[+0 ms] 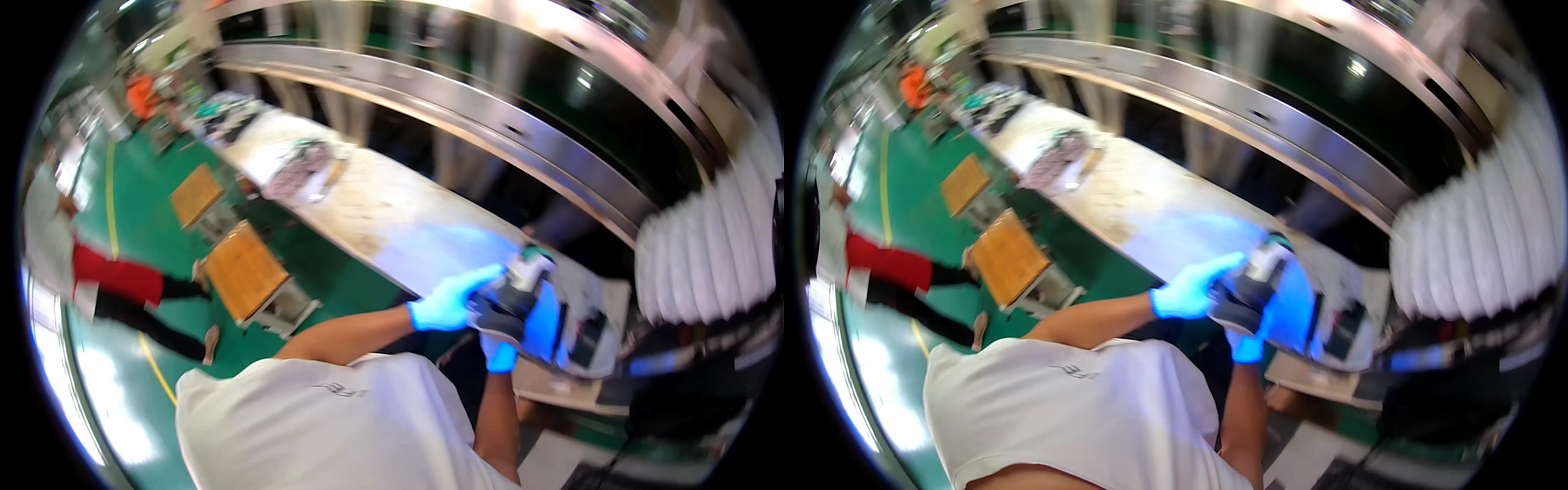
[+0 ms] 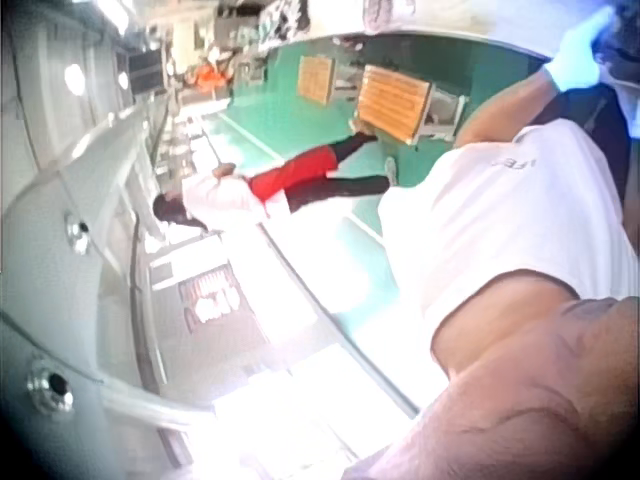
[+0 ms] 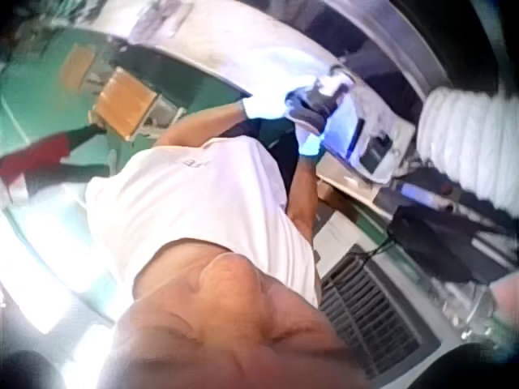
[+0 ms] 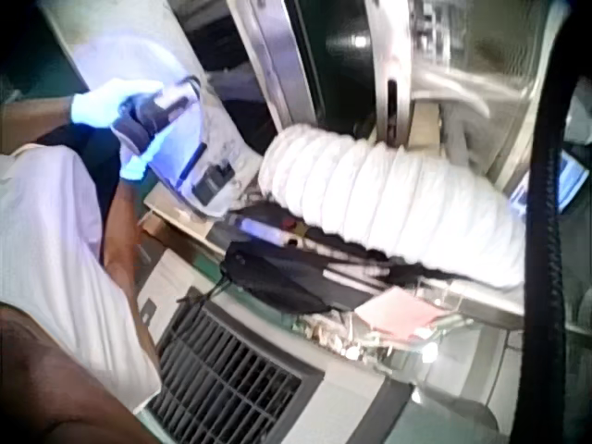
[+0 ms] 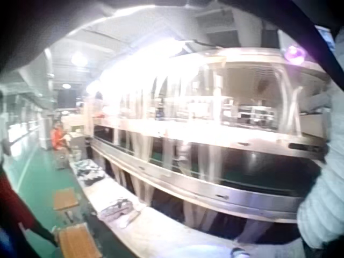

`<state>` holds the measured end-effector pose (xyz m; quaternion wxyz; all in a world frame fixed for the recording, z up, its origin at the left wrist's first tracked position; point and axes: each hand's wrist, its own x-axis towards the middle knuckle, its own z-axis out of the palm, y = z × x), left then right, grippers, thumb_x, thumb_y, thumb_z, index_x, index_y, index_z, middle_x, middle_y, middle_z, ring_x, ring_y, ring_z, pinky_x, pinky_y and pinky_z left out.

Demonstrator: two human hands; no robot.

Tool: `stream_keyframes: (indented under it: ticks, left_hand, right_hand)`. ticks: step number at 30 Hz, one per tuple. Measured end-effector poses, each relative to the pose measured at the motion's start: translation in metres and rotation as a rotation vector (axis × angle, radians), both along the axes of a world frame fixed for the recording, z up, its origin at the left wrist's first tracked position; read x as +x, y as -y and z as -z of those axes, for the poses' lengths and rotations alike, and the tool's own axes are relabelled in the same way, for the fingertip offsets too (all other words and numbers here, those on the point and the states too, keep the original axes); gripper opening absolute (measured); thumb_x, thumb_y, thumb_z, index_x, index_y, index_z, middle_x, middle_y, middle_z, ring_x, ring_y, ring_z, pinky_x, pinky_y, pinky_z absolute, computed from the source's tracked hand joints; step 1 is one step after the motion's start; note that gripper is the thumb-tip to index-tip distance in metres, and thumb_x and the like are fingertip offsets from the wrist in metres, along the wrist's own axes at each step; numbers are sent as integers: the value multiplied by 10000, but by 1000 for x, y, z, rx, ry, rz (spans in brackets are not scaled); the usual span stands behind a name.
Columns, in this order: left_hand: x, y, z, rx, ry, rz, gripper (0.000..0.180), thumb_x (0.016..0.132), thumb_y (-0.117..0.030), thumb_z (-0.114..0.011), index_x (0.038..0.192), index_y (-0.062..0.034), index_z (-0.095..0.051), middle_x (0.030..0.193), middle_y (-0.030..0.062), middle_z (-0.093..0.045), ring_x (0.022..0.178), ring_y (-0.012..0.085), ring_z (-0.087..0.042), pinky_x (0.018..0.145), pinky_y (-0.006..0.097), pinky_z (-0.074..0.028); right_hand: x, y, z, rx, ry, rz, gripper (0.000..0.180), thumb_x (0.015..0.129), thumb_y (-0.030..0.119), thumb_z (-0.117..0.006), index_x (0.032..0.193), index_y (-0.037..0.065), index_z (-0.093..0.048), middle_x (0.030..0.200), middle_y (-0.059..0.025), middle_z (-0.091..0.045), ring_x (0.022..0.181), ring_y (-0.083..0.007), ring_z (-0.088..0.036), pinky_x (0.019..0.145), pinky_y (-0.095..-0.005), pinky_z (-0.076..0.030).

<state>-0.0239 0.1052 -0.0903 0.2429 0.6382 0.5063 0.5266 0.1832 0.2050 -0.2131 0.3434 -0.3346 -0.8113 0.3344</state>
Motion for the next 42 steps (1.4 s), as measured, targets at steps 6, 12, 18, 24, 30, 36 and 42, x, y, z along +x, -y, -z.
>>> stream_keyframes:
  ticks: [6, 12, 18, 24, 30, 36, 42]
  left_hand:
    - [7, 6, -31, -178, 115, 56, 1018, 934, -158, -894, 1783, -86, -337, 1633, 207, -623, 1382, 293, -689, 1141, 389, -558]
    - [9, 4, -17, -89, 101, 34, 1011, 917, -71, -837, 1790, -92, -327, 1723, 174, -542, 1419, 277, -659, 1136, 388, -566]
    - [1, 16, -29, -189, 107, 55, 1040, 849, -44, -804, 1783, -113, -353, 1746, 165, -516, 1459, 342, -645, 1137, 405, -570]
    - [13, 19, -25, -119, 0, -43, 1003, 858, -74, -814, 1764, -104, -385, 1695, 208, -550, 1473, 371, -629, 1188, 446, -542]
    - [22, 25, -66, -375, 85, -66, 1088, 888, -282, -980, 1752, -45, -363, 1603, 236, -627, 1411, 324, -676, 1163, 434, -555]
    - [34, 109, -23, -580, 228, 68, 1439, 759, -407, -1069, 1812, -81, -143, 1616, 252, -612, 1460, 365, -656, 1225, 485, -528]
    - [46, 142, 25, -818, 170, 75, 1378, 754, -312, -1046, 1808, -81, -188, 1541, 223, -689, 1406, 346, -700, 1180, 440, -553]
  right_hand:
    - [10, -6, 4, 255, 256, 70, 477, 1025, 205, -752, 1478, 59, -714, 1497, -176, -719, 1399, -369, -650, 1246, -497, -471]
    - [25, -22, 20, 124, 321, 49, 450, 1005, 146, -764, 1435, 22, -729, 1446, -188, -739, 1326, -361, -685, 1212, -510, -500]
    - [14, -9, -2, 179, 276, 24, 496, 1061, 232, -682, 1529, 68, -674, 1567, -211, -661, 1504, -372, -561, 1325, -522, -367]
    - [24, -28, 37, 161, 448, 5, 582, 1070, 240, -655, 1635, 126, -575, 1673, -166, -583, 1588, -345, -469, 1360, -481, -307]
    - [18, 31, -51, -200, -51, 14, 919, 921, 264, -871, 1703, 70, -428, 1626, -182, -603, 1504, -336, -567, 1274, -478, -438]
    - [23, 144, -102, -653, -250, -40, 1248, 792, 286, -1053, 1761, 32, -309, 1585, -195, -622, 1434, -324, -649, 1203, -472, -545]
    - [60, 177, -38, -945, -137, -152, 1145, 825, 307, -1010, 1743, 73, -366, 1572, -178, -642, 1411, -295, -662, 1198, -433, -534]
